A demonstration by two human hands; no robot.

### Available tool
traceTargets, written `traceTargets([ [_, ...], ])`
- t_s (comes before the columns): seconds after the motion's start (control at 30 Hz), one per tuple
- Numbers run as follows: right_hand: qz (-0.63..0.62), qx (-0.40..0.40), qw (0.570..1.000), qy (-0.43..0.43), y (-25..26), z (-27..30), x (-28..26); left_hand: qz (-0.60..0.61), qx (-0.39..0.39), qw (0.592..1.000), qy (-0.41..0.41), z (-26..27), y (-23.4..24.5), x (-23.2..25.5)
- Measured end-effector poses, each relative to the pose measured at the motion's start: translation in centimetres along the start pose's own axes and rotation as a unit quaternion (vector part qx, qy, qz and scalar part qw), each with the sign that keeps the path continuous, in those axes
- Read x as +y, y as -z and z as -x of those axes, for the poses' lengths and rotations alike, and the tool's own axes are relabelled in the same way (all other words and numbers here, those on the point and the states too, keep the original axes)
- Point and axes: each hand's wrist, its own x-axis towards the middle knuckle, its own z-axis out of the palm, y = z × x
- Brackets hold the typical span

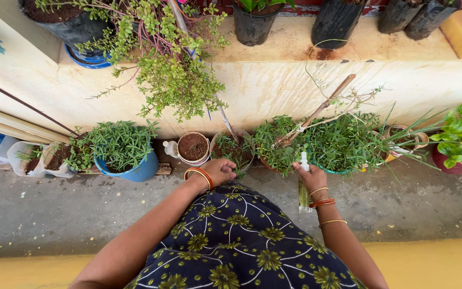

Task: The person uses a spray bottle to apply liquid to several potted plants arranged on a ledge and floor, pumping the nozzle by hand to direct the spray over the leaves and stems.

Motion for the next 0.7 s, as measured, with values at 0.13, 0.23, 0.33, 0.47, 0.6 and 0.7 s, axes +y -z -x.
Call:
traceTargets([
  [0.13,-0.149,-0.018,0.988,-0.039,1.5,0.0,0.7,0.014,-0.006,1.000,-0.010,-0.3,-0.4,0.6],
  [0.23,-0.173,0.004,0.981,-0.085,2.6,0.6,1.3,0.006,-0.007,1.000,-0.020,-0.5,-0.8,0.8],
  [0.33,-0.185,0.053,0.977,-0.094,3.5,0.6,2.5,0.015,-0.015,0.999,-0.028,-0.6,-0.9,1.1],
  [0.47,-0.314,0.049,0.942,-0.108,4.7,-0.4,4.7,0.015,-0.023,0.999,-0.029,-0.8,-1.3,1.6],
  [0.6,-0.392,0.049,0.913,-0.097,5.5,-0.2,5.9,0.029,-0.033,0.998,-0.033,-1.0,-1.9,2.1],
  [0.7,-0.418,0.050,0.900,-0.112,6.2,0.2,6.0,0.019,-0.039,0.999,-0.023,-1.1,-2.3,3.0],
])
